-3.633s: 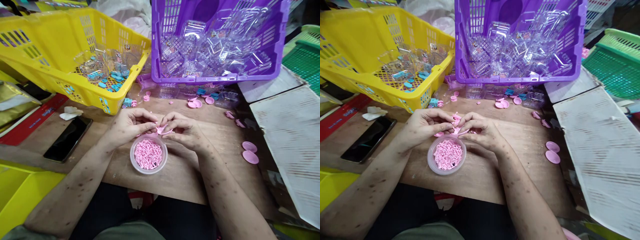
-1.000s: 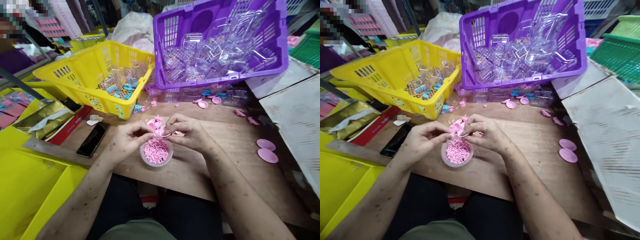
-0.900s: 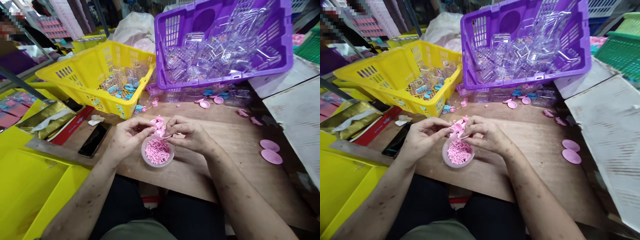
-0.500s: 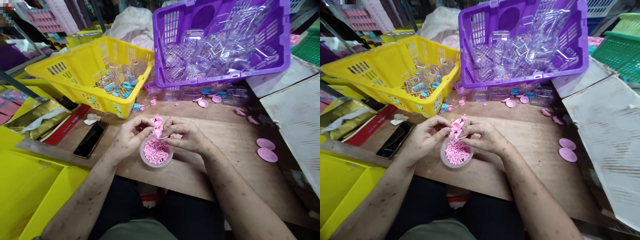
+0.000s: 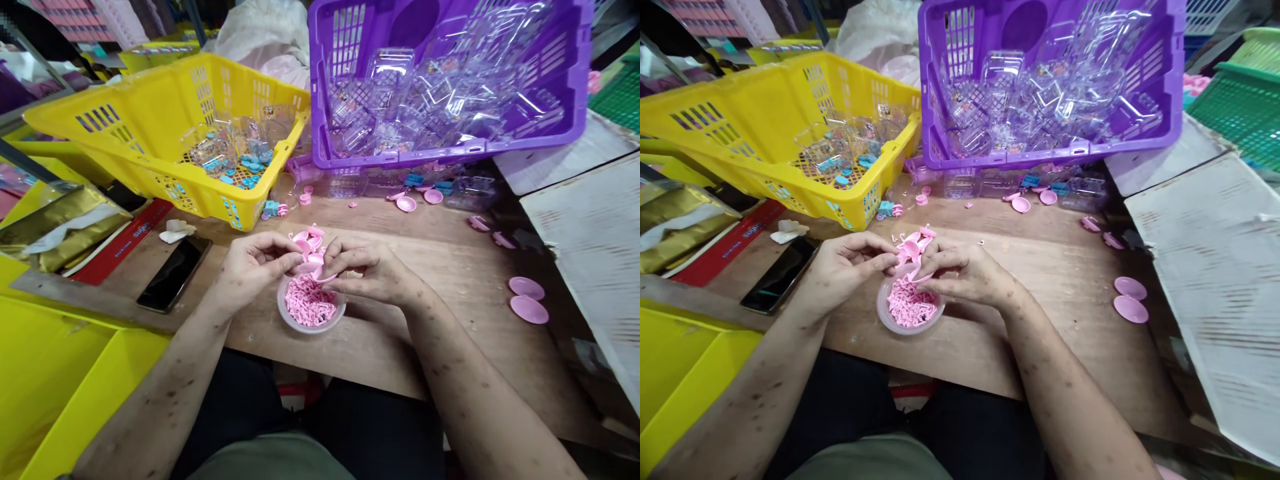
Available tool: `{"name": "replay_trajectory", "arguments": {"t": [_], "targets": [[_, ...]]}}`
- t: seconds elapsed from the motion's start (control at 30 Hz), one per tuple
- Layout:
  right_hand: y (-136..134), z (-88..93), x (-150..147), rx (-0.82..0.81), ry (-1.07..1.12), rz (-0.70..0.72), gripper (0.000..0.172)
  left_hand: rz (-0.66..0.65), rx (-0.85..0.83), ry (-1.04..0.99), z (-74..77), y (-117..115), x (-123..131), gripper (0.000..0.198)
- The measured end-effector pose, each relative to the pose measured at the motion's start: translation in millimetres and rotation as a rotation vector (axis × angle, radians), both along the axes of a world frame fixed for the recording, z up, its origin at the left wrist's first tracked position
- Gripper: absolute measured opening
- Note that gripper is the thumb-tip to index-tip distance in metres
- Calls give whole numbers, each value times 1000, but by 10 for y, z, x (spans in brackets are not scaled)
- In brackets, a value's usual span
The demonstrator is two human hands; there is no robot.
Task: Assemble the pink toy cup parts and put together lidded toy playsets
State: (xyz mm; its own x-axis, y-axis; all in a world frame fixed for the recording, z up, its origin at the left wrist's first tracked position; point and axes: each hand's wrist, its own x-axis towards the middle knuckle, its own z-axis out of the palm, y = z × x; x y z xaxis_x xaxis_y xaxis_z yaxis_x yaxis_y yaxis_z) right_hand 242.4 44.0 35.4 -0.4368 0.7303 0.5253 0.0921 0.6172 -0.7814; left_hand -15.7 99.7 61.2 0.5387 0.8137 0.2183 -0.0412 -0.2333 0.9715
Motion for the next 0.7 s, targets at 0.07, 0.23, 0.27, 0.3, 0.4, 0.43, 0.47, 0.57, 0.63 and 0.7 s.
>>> {"name": "replay_trajectory", "arguments": {"t": [0.07, 0.23, 0.27, 0.3, 0.4, 0.43, 0.47, 0.57, 0.63, 0.7], "targets": [[-3, 6, -4, 26, -16, -11, 6, 38, 66, -14, -23, 25, 7, 23], [-11, 42, -14, 97, -48, -30, 12, 31, 186, 6, -34, 50, -28, 13], [-12, 48, -17, 108, -49, -29, 14, 22, 192, 20, -23, 44, -41, 11], [-13, 51, -21, 115, -50, -30, 15, 11, 195, 34, -10, 35, -52, 10], [-13, 45, -35, 122, -40, -23, 15, -26, 184, 67, 27, 6, -72, 12], [-13, 40, -39, 122, -36, -17, 15, -38, 178, 72, 33, -2, -72, 15], [-12, 36, -44, 119, -32, -11, 15, -51, 171, 75, 34, -8, -68, 18], [-11, 28, -51, 99, -40, -11, 15, -74, 155, 90, 19, -17, -39, 26], [-13, 28, -53, 91, -50, -19, 15, -45, 129, 82, 10, -17, -18, 30], [-15, 27, -54, 85, -57, -24, 14, -19, 86, 52, 11, -14, -9, 39]]}}
